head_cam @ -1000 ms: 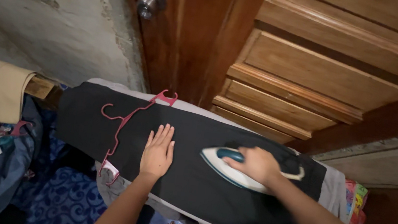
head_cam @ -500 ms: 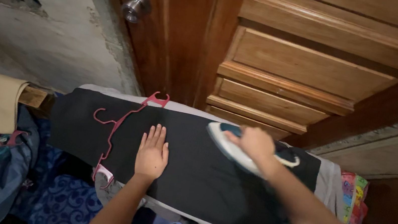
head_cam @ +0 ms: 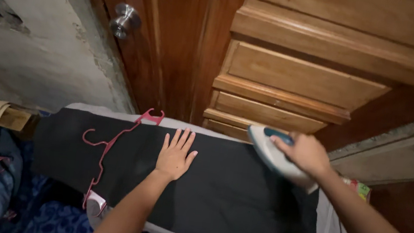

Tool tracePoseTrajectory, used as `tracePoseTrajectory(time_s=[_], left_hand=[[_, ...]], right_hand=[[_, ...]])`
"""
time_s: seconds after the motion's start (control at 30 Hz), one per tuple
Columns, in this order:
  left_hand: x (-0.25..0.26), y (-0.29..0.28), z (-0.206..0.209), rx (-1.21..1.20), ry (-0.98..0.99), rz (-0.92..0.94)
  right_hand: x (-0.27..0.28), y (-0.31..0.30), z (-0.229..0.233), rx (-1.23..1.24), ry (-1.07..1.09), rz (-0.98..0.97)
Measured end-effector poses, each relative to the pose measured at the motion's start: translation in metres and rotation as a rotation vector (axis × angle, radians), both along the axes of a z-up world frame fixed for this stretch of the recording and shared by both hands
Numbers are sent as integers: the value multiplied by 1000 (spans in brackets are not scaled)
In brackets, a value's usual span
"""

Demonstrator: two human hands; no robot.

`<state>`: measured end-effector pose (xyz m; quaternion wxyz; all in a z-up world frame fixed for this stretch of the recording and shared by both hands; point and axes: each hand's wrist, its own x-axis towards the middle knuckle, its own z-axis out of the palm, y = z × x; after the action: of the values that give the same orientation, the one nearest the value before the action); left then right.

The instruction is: The person irons a black garment on an ironing board. They first pick up a hanger from a pile of clothes, place the garment on the board, and then use an iron to smooth the fabric. The person moves the iron back and forth across the garment to remove wrinkles.

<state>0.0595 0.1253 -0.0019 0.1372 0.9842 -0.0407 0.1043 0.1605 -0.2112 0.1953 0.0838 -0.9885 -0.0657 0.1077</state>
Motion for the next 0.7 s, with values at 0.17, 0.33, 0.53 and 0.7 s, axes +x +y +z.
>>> tracePoseTrajectory(time_s=[0.17,0.33,0.53,0.7], left_hand=[[16,3,-5,-93,-89,-11],[37,13,3,-379,-219,-1],[56,9,11,-423,-195,-37],[62,4,-3,-382,-251,-35]], right_hand=[[-20,10,-11,81,77,62],[-27,19,-9,-54,110,95],[-21,18,-8,-44,71,128],[-29,21,-11,-11,56,158]])
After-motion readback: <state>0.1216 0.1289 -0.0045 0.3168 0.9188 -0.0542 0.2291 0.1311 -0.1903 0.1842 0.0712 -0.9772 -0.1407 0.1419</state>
